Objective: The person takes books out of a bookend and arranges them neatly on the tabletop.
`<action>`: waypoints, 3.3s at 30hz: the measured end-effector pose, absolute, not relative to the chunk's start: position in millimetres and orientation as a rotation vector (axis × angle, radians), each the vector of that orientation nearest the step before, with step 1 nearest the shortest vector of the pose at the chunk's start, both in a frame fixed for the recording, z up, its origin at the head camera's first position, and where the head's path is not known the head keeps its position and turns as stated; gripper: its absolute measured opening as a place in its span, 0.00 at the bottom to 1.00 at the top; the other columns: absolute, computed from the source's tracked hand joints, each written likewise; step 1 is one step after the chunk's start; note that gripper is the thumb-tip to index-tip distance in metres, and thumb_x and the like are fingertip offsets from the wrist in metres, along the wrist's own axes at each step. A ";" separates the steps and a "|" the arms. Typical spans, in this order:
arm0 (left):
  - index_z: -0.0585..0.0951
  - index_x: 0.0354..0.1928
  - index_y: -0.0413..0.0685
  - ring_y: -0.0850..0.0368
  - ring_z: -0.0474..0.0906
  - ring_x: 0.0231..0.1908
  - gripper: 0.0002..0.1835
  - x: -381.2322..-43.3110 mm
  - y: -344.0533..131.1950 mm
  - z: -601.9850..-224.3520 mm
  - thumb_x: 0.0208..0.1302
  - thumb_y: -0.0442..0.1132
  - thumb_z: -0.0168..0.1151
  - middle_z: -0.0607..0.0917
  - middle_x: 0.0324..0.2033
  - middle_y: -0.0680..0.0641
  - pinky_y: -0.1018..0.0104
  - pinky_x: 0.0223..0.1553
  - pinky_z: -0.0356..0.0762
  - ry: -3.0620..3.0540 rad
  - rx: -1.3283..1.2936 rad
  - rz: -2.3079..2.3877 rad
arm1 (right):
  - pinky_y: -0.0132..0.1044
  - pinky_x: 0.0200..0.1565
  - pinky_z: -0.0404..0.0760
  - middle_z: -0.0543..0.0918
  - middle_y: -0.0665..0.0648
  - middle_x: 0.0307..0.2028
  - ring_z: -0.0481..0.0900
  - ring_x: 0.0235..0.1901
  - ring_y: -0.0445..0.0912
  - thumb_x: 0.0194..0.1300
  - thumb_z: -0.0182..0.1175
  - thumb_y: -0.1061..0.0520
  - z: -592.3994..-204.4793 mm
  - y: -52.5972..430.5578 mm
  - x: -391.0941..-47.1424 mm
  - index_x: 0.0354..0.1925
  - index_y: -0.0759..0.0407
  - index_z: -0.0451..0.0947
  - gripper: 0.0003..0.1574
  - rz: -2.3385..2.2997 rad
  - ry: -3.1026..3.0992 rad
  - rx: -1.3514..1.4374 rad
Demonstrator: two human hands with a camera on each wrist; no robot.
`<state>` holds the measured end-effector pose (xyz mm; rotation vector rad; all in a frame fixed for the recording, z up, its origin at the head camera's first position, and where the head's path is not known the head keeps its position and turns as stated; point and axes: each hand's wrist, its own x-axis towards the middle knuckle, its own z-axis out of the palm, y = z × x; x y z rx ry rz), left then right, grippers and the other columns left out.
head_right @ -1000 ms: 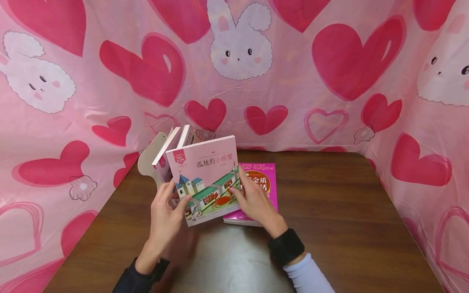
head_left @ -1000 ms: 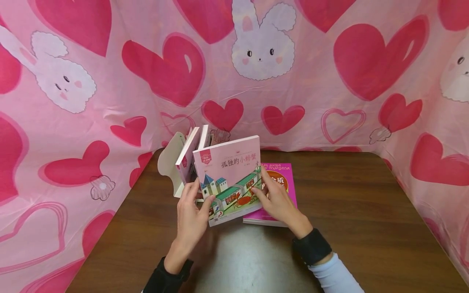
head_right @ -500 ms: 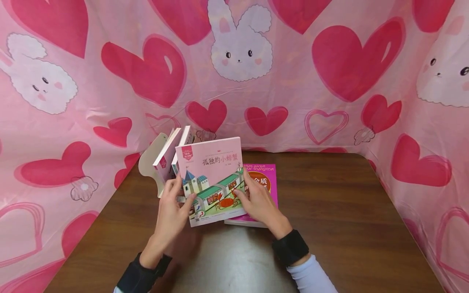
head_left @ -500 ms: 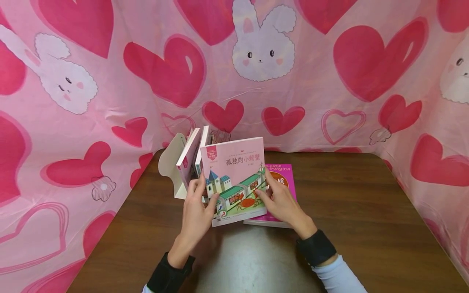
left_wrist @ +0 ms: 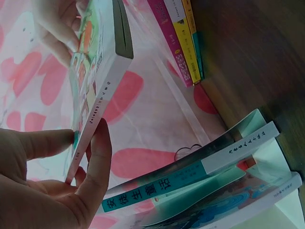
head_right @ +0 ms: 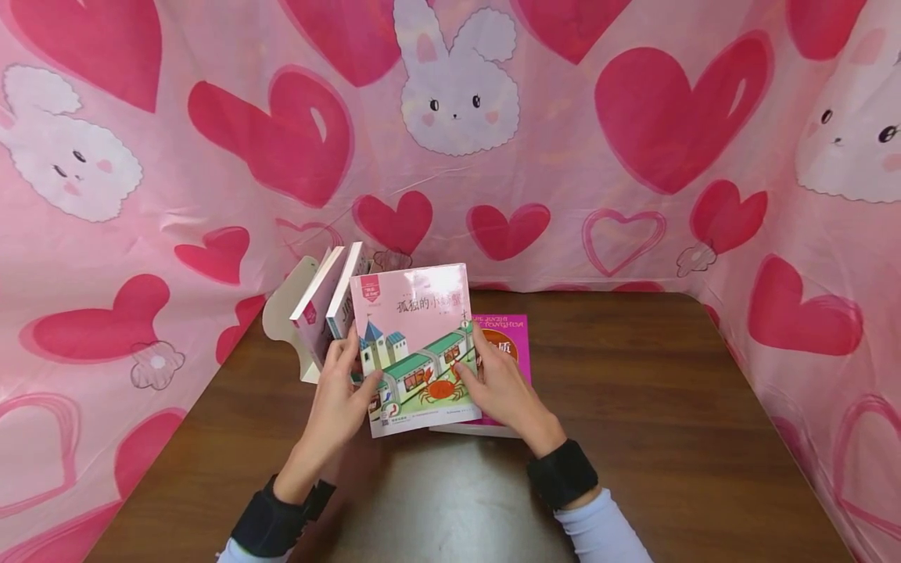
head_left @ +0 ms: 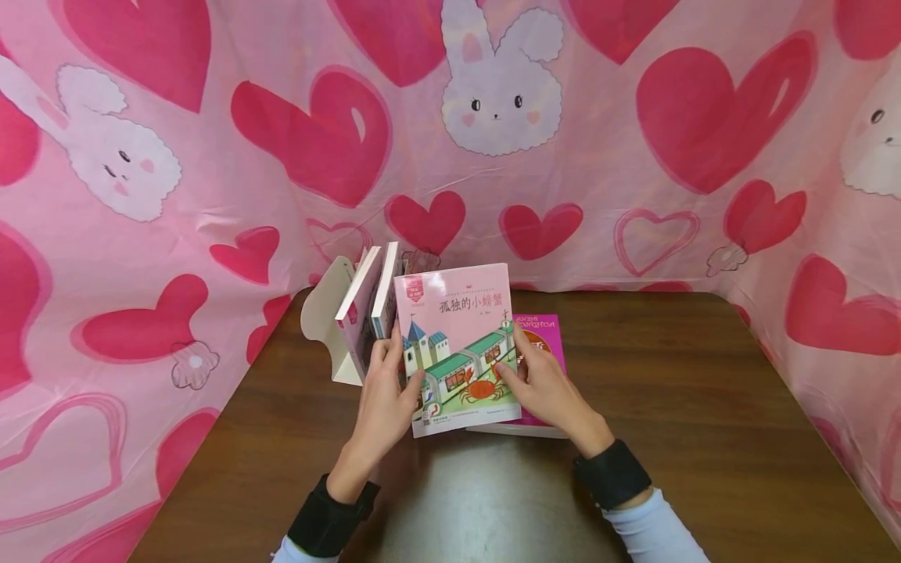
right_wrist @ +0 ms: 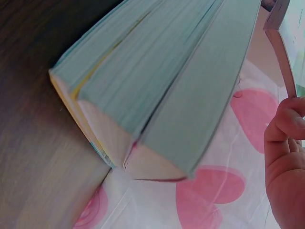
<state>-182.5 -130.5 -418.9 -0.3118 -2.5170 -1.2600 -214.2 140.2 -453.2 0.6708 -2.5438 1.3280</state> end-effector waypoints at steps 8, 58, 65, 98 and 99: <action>0.51 0.84 0.42 0.47 0.72 0.49 0.49 -183.1 -123.0 -420.2 0.69 0.28 0.69 0.70 0.61 0.39 0.60 0.40 0.72 -2.496 -0.297 -1.316 | 0.35 0.27 0.78 0.80 0.52 0.43 0.75 0.28 0.47 0.70 0.70 0.58 -452.0 144.5 -215.6 0.82 0.55 0.56 0.51 1.356 -2.540 0.653; 0.63 0.77 0.39 0.54 0.71 0.36 0.40 -233.7 -84.2 -439.0 0.66 0.28 0.67 0.74 0.51 0.43 0.65 0.30 0.67 -2.645 -0.462 -1.293 | 0.54 0.50 0.86 0.84 0.63 0.52 0.83 0.42 0.52 0.70 0.68 0.52 -447.8 177.9 -220.3 0.76 0.64 0.59 0.46 1.237 -2.781 0.323; 0.60 0.79 0.37 0.51 0.73 0.42 0.42 -242.4 -78.3 -444.3 0.66 0.30 0.68 0.74 0.56 0.40 0.60 0.38 0.74 -2.699 -0.483 -1.324 | 0.55 0.50 0.86 0.85 0.64 0.50 0.84 0.42 0.53 0.70 0.67 0.53 -450.0 183.4 -223.1 0.73 0.67 0.62 0.42 1.173 -2.801 0.298; 0.60 0.79 0.32 0.42 0.74 0.55 0.43 -266.2 -55.1 -464.7 0.69 0.39 0.70 0.70 0.67 0.32 0.46 0.60 0.75 -2.970 -0.454 -1.270 | 0.54 0.52 0.85 0.83 0.68 0.54 0.83 0.43 0.54 0.72 0.66 0.50 -458.6 198.5 -230.6 0.74 0.71 0.61 0.45 1.236 -2.936 0.175; 0.60 0.79 0.32 0.42 0.75 0.55 0.43 -266.4 -54.9 -465.4 0.69 0.39 0.70 0.70 0.66 0.32 0.46 0.61 0.75 -2.972 -0.457 -1.264 | 0.54 0.53 0.85 0.83 0.69 0.54 0.83 0.44 0.54 0.72 0.66 0.50 -458.6 198.5 -230.5 0.74 0.72 0.61 0.45 1.240 -2.939 0.171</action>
